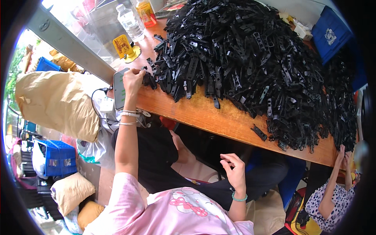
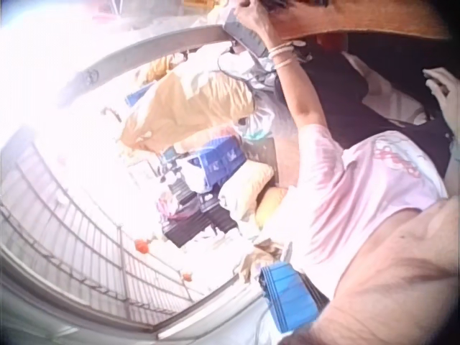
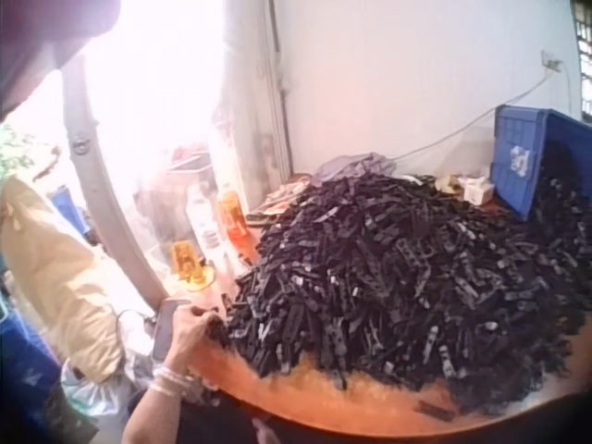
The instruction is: The person assembles black plastic clips by picking components from a pile on the table and snapping them together by hand.
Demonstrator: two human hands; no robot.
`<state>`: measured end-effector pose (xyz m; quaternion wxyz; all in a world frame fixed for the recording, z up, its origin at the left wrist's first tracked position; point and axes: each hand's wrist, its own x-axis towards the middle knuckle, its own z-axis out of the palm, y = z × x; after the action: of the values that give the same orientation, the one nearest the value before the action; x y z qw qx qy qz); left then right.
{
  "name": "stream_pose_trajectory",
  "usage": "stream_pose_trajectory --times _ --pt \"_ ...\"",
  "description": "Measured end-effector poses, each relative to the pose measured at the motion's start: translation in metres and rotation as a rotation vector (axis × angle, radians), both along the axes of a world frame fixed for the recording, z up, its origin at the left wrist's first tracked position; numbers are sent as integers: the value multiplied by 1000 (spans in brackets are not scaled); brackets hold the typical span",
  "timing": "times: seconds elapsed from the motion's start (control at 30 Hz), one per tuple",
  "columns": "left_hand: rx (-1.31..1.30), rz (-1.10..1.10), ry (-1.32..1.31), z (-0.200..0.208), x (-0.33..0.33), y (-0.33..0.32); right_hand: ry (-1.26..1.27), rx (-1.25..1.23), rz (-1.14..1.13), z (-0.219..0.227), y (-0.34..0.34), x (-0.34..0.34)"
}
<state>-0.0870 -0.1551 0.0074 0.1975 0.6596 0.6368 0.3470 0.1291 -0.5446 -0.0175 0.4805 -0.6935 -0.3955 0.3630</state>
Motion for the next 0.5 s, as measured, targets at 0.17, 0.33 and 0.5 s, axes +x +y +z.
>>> stream_pose_trajectory --times 0.17,0.33,0.5 --pt "-27 -60 -410 12 8 -11 57 -19 -66 -5 -11 8" --pt "-115 -306 -789 27 21 -35 132 112 -256 2 -11 19" --pt "-381 -612 -830 51 63 -109 -298 245 -650 16 -11 56"
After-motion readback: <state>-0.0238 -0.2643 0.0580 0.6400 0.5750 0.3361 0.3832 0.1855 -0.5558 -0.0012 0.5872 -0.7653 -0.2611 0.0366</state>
